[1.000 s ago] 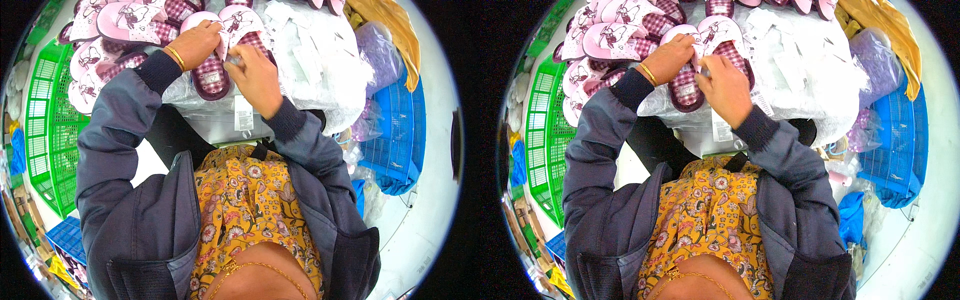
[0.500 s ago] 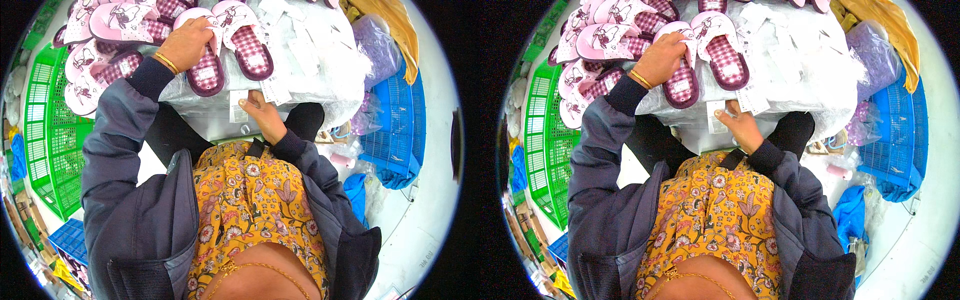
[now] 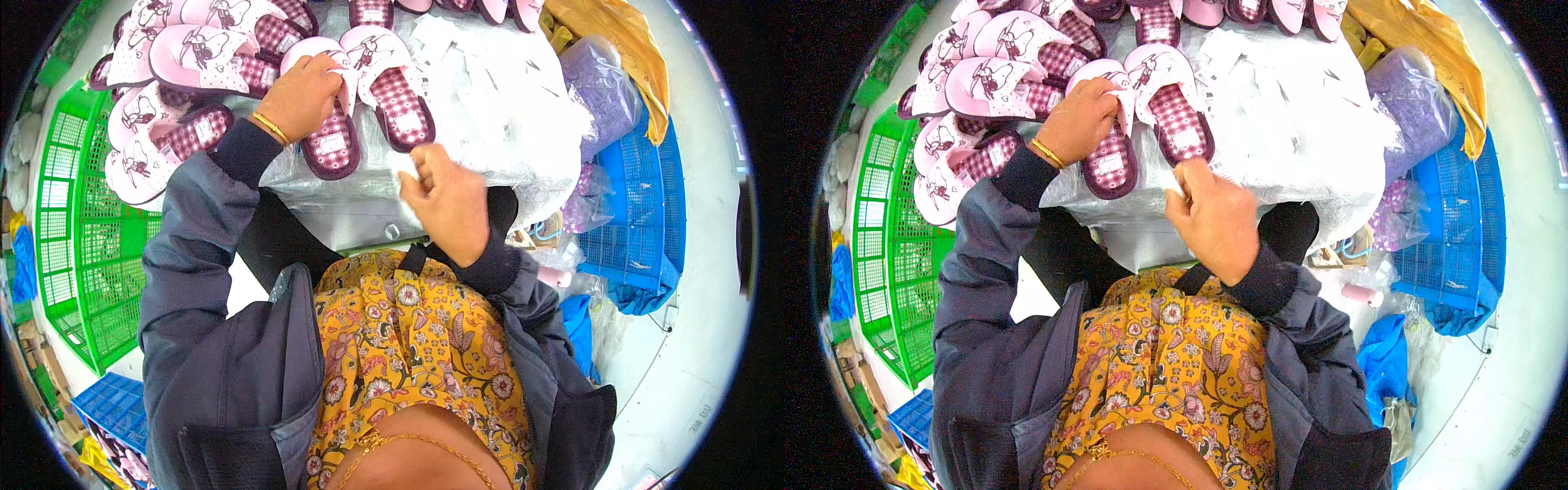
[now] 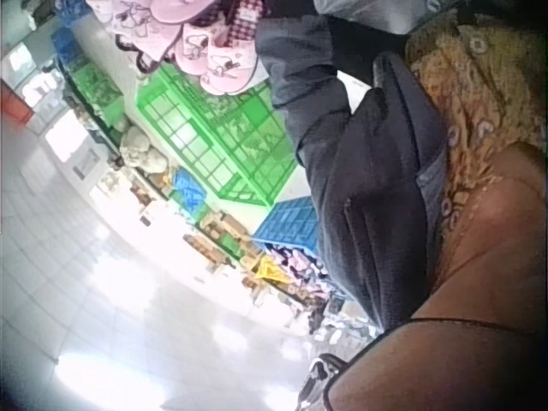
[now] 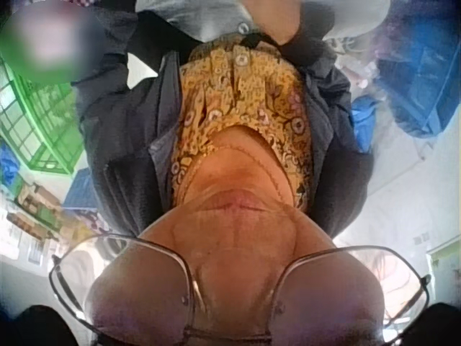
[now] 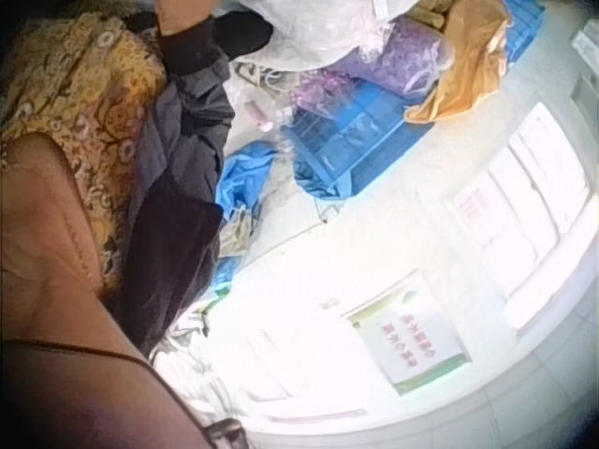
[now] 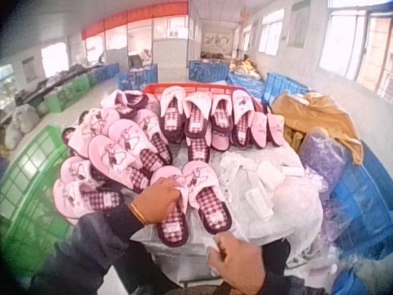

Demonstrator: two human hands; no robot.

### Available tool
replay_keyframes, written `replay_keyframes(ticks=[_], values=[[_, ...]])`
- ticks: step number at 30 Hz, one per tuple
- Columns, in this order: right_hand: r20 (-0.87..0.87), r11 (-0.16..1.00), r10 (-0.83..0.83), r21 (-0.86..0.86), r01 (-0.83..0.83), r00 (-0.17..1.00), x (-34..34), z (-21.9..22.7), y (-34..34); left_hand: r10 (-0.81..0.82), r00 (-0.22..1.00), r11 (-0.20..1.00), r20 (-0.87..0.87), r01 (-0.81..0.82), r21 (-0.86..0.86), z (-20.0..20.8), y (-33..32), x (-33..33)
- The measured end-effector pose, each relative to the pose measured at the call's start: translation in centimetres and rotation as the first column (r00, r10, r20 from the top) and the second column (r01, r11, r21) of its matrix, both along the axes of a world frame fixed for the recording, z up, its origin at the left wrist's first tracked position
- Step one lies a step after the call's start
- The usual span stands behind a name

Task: The person repeatedly picks up pairs of pink slippers, attaches white tags to them, and places them back on the table. The process is repeated for multiple pairs throughout the clip.

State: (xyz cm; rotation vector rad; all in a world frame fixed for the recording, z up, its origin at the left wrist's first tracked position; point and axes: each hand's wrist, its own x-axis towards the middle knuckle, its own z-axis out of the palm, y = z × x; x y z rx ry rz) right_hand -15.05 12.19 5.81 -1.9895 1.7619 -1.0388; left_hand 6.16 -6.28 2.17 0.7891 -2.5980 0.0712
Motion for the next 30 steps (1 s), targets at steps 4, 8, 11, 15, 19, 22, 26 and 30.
replay_keyframes(ticks=[4,8,11,15,19,22,26,30], values=[[-0.458,0.937,-0.058,-0.332,-0.110,0.887,-1.8,3.1,-6.3,0.020,0.998,0.999,-0.053,-0.022,-0.042,0.7,0.6,-0.2],[-0.521,0.982,0.048,-0.131,-0.136,0.852,-1.6,0.0,-9.7,-0.032,0.982,0.992,-0.184,0.009,-0.126,2.9,2.4,-0.5],[-0.214,0.986,0.150,0.105,-0.130,0.965,-2.0,-1.3,-8.9,-0.012,0.921,0.999,-0.389,-0.005,-0.043,4.4,4.8,-0.6],[0.087,0.977,0.147,0.140,-0.158,0.985,-3.4,-2.7,-9.6,0.252,0.674,0.870,-0.695,0.157,0.467,3.9,6.1,-0.7],[-0.057,0.982,0.175,0.087,-0.169,0.983,-3.1,-2.7,-9.7,0.477,0.429,0.612,-0.767,0.465,0.640,2.8,6.0,-1.2],[-0.184,0.984,0.176,0.034,-0.173,0.967,-3.1,-2.9,-10.2,0.587,0.331,0.493,-0.739,0.578,0.650,3.0,6.4,-1.8],[-0.301,0.979,0.198,0.005,-0.206,0.933,-2.6,-3.0,-10.8,0.597,0.361,0.403,-0.716,0.638,0.657,1.8,6.1,-1.7],[-0.433,0.991,0.119,-0.004,-0.135,0.893,-1.8,-3.5,-10.8,0.638,0.396,0.341,-0.660,0.624,0.703,1.3,5.8,-2.0]])
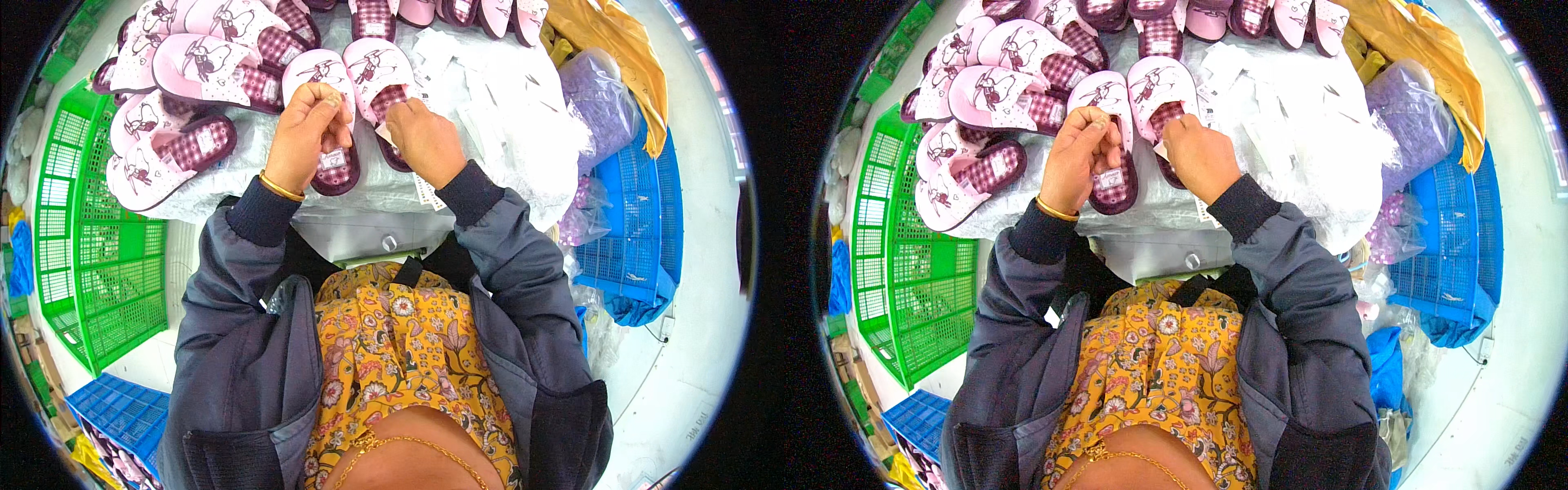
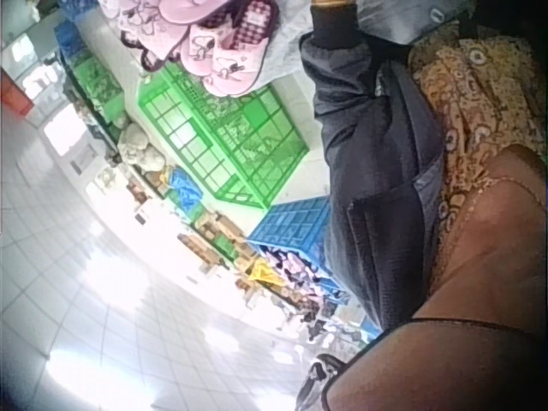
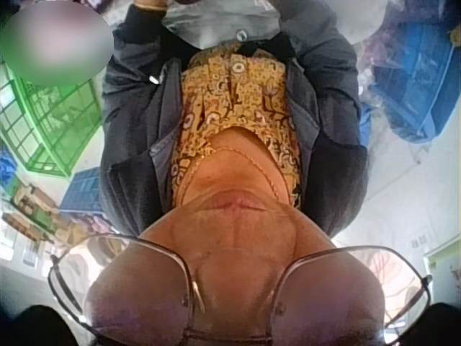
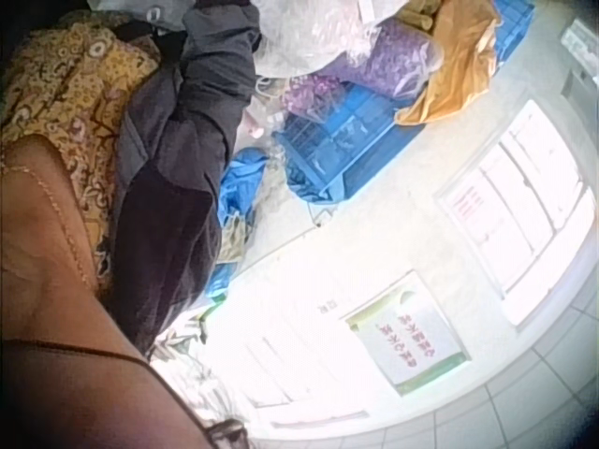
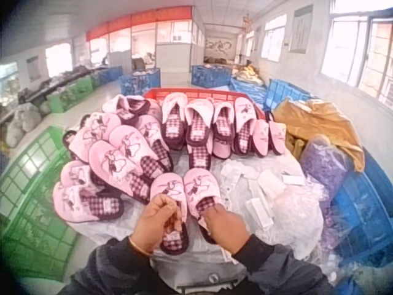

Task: The person repeatedly picks up pairs of pink slippers, attaches white tags to them, and places them back on the table. The process is repeated for multiple pairs throughout the clip.

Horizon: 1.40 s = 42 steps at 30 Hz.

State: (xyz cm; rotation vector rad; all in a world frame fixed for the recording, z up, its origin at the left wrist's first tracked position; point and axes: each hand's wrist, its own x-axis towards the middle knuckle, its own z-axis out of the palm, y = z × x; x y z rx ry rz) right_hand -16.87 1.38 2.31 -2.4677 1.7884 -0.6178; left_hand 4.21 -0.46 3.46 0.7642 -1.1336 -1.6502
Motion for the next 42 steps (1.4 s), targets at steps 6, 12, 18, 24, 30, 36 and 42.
replay_keyframes(ticks=[6,12,18,24,30,36,42], values=[[0.229,0.984,0.103,-0.166,-0.065,0.968,-1.0,-0.8,-0.2,-0.048,0.965,0.988,0.259,0.084,-0.132,-0.4,0.0,-1.1],[0.420,0.983,0.075,-0.182,0.002,0.904,-1.1,-1.2,0.1,0.002,0.908,0.971,0.419,0.098,-0.216,-0.5,-0.5,-2.2],[0.456,0.964,0.088,-0.264,0.041,0.885,-0.7,-0.1,0.4,0.000,0.892,0.972,0.452,0.106,-0.210,0.0,-0.8,-3.0],[0.578,0.979,0.094,-0.201,0.030,0.811,-0.6,0.3,0.8,-0.063,0.947,0.985,0.314,0.109,-0.132,-0.7,-0.9,-3.6],[0.435,0.955,0.142,-0.298,-0.007,0.889,-1.3,-0.5,1.1,0.039,0.828,0.952,0.560,0.139,-0.272,-0.1,-0.7,-4.1],[0.491,0.960,0.195,-0.272,-0.062,0.849,-1.9,0.5,0.4,-0.083,0.915,0.980,0.394,0.146,-0.132,-0.6,-1.3,-4.1],[0.822,0.982,-0.066,0.154,-0.109,0.566,-2.4,-0.2,0.1,-0.056,0.938,0.982,0.341,0.114,-0.154,-0.8,-1.2,-4.5]])
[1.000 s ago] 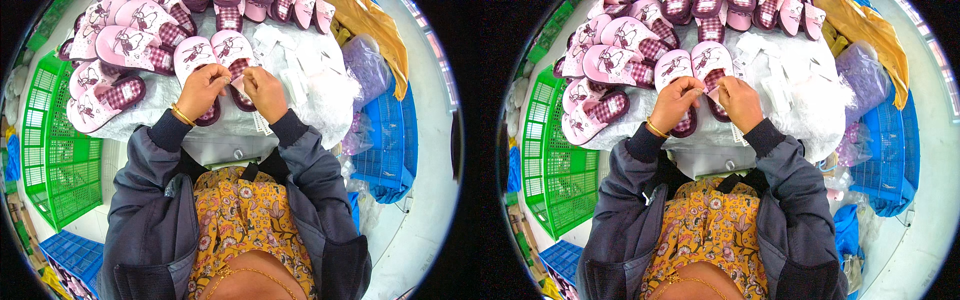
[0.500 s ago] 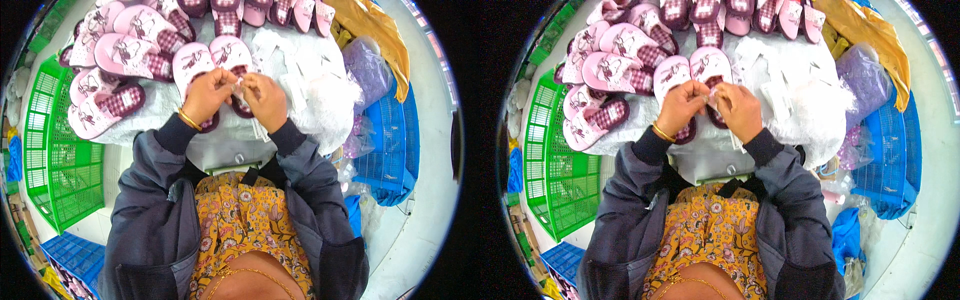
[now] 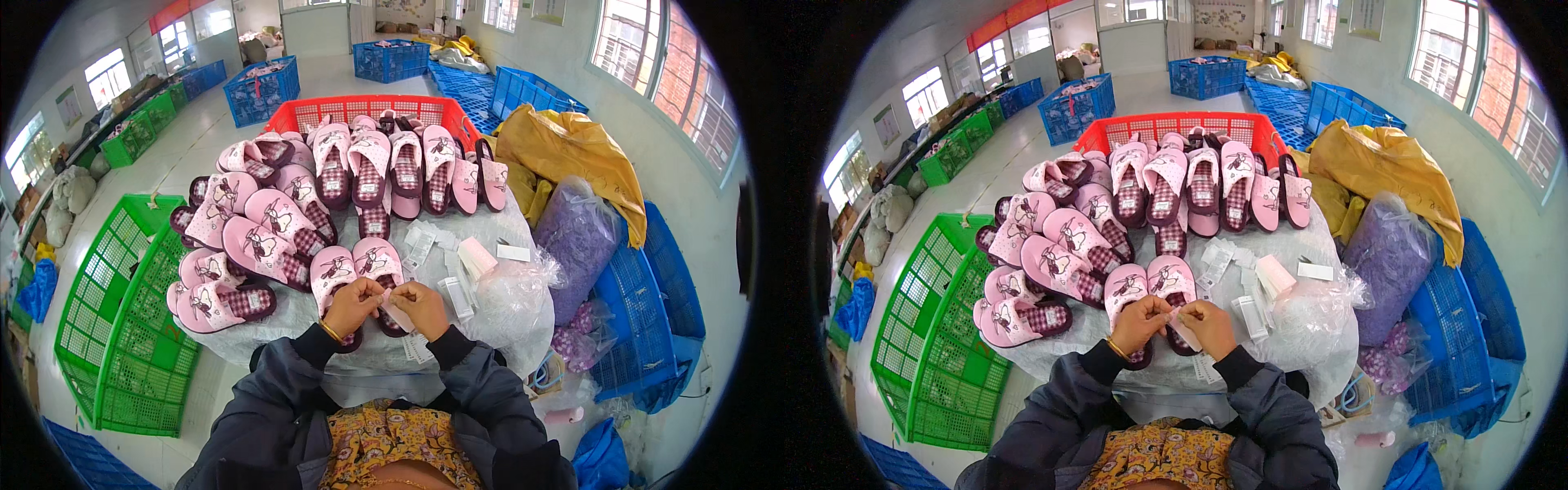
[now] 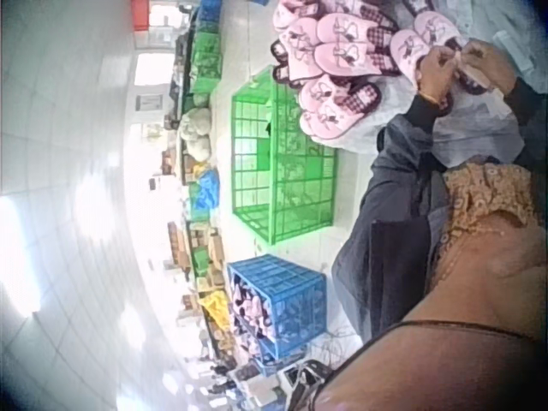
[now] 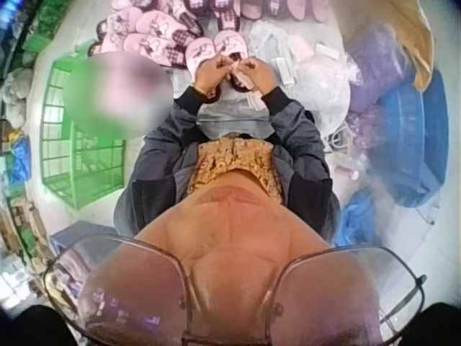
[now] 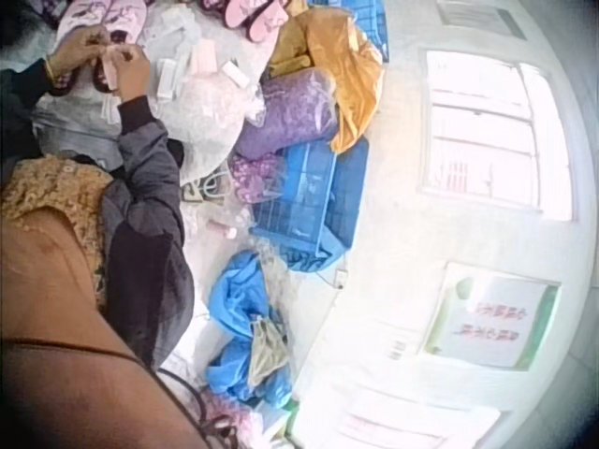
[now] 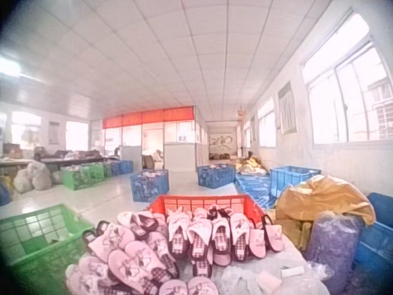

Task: The person repeatedly picks up pairs of pink slippers, attaches white tags to them, and places them back on the table. The process is repeated for multiple pairs throughout the clip.

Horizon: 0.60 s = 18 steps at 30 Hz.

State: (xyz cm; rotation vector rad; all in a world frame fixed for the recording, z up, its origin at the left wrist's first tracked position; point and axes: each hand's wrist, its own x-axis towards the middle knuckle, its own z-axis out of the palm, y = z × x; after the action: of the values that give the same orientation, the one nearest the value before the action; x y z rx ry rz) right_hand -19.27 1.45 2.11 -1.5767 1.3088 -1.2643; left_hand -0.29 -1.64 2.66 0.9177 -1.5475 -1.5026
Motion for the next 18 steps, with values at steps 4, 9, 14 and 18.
replay_keyframes(ticks=[4,9,14,18], values=[[0.283,0.972,0.009,0.224,-0.075,0.959,-0.3,-0.7,-0.2,0.015,1.000,1.000,-0.015,-0.015,-0.015,-0.6,0.1,-0.3],[0.288,0.949,0.040,0.290,-0.127,0.957,-0.4,0.5,0.3,0.009,1.000,1.000,-0.008,-0.009,0.010,-0.7,1.1,-0.5],[0.296,0.933,0.070,0.319,-0.167,0.953,-0.7,0.3,0.0,0.033,0.999,0.999,-0.030,-0.033,-0.005,-1.0,0.9,-0.9],[0.359,0.917,0.085,0.337,-0.214,0.929,-0.7,0.4,-0.1,0.036,0.998,0.999,-0.044,-0.036,-0.011,-1.3,0.8,-0.5]])
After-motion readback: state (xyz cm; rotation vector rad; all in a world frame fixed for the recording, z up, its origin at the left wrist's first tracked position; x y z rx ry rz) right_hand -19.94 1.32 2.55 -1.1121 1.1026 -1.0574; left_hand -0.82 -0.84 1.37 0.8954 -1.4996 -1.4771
